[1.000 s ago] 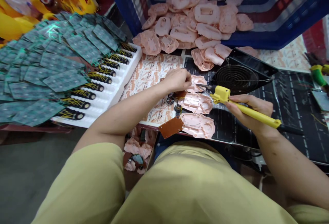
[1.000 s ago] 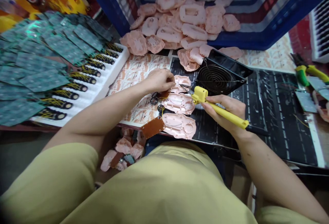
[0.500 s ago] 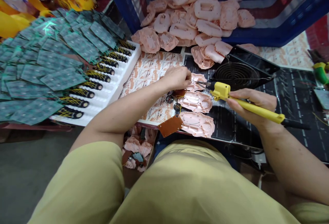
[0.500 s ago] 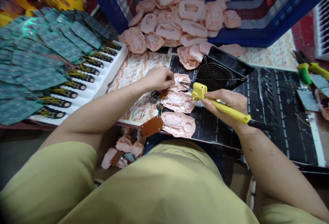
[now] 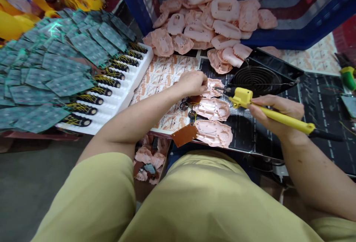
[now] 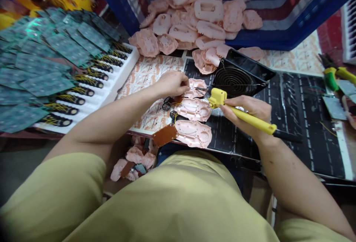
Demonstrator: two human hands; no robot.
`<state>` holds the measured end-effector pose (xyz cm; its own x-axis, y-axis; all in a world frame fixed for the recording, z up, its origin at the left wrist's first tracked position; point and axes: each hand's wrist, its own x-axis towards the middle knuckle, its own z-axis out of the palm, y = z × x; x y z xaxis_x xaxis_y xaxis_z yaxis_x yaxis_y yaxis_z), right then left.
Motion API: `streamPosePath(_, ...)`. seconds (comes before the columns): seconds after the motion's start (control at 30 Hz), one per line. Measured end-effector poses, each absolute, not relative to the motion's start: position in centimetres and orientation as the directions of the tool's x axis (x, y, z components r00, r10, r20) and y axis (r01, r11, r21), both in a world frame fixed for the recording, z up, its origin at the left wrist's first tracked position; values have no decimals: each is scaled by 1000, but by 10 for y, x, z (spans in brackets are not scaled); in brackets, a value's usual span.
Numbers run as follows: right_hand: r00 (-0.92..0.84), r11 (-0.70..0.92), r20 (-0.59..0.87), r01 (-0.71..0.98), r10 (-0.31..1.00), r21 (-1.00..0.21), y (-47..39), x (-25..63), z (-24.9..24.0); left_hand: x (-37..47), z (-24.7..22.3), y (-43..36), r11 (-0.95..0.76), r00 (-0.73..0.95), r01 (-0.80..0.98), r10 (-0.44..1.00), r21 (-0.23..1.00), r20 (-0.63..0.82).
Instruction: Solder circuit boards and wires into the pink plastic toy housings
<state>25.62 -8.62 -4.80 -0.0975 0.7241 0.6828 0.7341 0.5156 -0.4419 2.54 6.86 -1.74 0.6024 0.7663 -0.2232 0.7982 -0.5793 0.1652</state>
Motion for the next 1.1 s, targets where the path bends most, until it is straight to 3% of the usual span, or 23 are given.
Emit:
streamPosePath(0.13, 3, 431, 712, 795, 702, -427, -89, 259, -51, 27, -16, 68, -587, 606, 795, 762, 150, -227)
streamPosePath(0.37, 1, 460, 714, 765, 700, -451, -88, 252, -59, 28, -19, 67, -593, 607, 794, 764, 131, -219)
streamPosePath(0.77, -57, 411, 679, 832, 732, -373, -91, 251, -58, 24, -23, 64, -608, 619, 786, 767, 114, -171)
streamPosePath(0.97, -72, 424, 678, 826, 732, -370, -90, 248, -54, 20, -26, 65, -559, 591, 798, 800, 226, -107)
streamPosePath(1.1, -73, 436, 693, 823, 718, -365, -88, 248, -53, 20, -31, 67, -528, 561, 815, 822, 238, -96)
